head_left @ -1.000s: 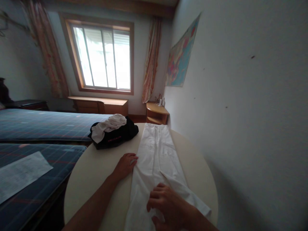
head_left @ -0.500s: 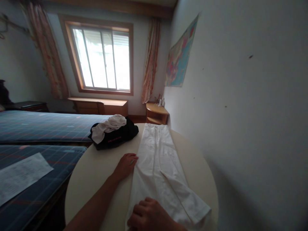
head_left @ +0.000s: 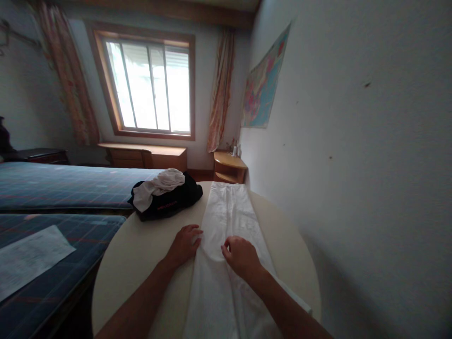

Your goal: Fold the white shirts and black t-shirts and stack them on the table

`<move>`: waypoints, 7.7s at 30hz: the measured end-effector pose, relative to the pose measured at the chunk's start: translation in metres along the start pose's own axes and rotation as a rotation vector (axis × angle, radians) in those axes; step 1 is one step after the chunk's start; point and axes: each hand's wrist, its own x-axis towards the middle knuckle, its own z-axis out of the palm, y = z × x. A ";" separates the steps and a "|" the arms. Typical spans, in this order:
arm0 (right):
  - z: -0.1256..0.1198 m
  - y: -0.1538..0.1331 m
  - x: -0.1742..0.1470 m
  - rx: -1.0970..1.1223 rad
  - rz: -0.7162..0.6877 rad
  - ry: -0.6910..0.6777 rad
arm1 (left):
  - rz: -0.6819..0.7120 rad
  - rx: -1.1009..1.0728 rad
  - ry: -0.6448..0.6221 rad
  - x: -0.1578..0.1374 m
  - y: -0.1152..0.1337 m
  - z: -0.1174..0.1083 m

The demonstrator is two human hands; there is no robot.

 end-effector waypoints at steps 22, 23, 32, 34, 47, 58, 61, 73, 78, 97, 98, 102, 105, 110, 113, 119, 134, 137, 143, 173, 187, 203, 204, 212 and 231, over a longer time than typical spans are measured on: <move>0.045 0.040 0.104 0.145 0.289 0.024 | 0.485 -0.122 -0.418 -0.014 0.094 -0.020; 0.044 0.042 0.104 0.158 0.286 0.031 | 0.485 -0.123 -0.413 -0.014 0.095 -0.020; 0.053 0.055 0.102 0.247 0.088 0.042 | 0.336 -0.038 -0.593 -0.023 0.086 -0.007; 0.054 0.056 0.103 0.254 0.082 0.046 | 0.341 -0.040 -0.593 -0.024 0.085 -0.006; 0.047 0.067 0.094 0.281 -0.076 -0.004 | 0.457 -0.211 -0.473 -0.021 0.100 -0.007; 0.061 0.068 0.074 0.062 -0.132 0.003 | 0.547 -0.140 -0.689 -0.032 0.113 -0.022; 0.054 0.070 0.071 0.071 -0.150 -0.053 | 0.552 -0.153 -0.722 -0.032 0.118 -0.024; 0.047 0.063 0.117 0.124 -0.070 -0.048 | 0.517 -0.176 -0.541 -0.026 0.103 -0.003; 0.059 0.054 0.128 0.111 0.021 0.041 | 0.485 -0.216 -0.537 -0.025 0.108 -0.006; 0.057 0.072 0.121 0.107 -0.118 -0.026 | 0.350 -0.185 -0.615 -0.029 0.108 -0.003; 0.055 0.074 0.120 0.118 -0.148 -0.037 | 0.328 -0.176 -0.583 -0.029 0.107 -0.001; 0.042 0.086 0.108 0.148 -0.201 -0.020 | 0.242 -0.063 -0.452 -0.027 0.094 0.010; 0.034 0.097 0.090 0.120 -0.191 -0.024 | 0.156 0.033 -0.372 -0.024 0.083 0.016; 0.036 0.105 0.058 0.067 -0.083 -0.182 | 0.060 0.140 -0.377 -0.019 0.068 0.020; 0.041 0.103 0.051 0.058 -0.049 -0.218 | 0.071 0.159 -0.395 -0.015 0.062 0.022; 0.045 0.097 0.074 0.037 -0.006 -0.246 | 0.048 0.211 -0.444 0.005 0.050 0.022; 0.048 0.095 0.134 -0.003 0.056 -0.224 | 0.077 0.273 -0.412 0.061 0.014 0.037; 0.047 0.095 0.123 0.014 0.038 -0.230 | 0.126 0.287 -0.397 0.054 0.015 0.035; 0.040 0.104 0.080 0.057 -0.094 -0.236 | 0.200 0.273 -0.376 0.032 0.026 0.018; 0.000 0.152 -0.032 0.403 -0.269 -0.111 | 0.877 -0.079 -0.399 -0.012 0.177 0.038; -0.029 0.109 -0.083 0.189 -0.382 -0.127 | 0.567 -0.233 -0.563 -0.046 0.147 -0.014; -0.025 0.084 -0.127 0.044 -0.192 -0.152 | 0.423 -0.387 -0.381 -0.051 0.136 -0.020; -0.025 0.083 -0.129 -0.004 -0.197 -0.152 | 0.435 -0.387 -0.410 -0.051 0.135 -0.019; -0.016 0.086 -0.135 -0.128 -0.242 -0.244 | 0.540 -0.362 -0.577 -0.052 0.138 -0.012; 0.020 0.086 -0.052 0.096 -0.276 -0.254 | 0.280 -0.086 -0.634 -0.056 0.118 -0.018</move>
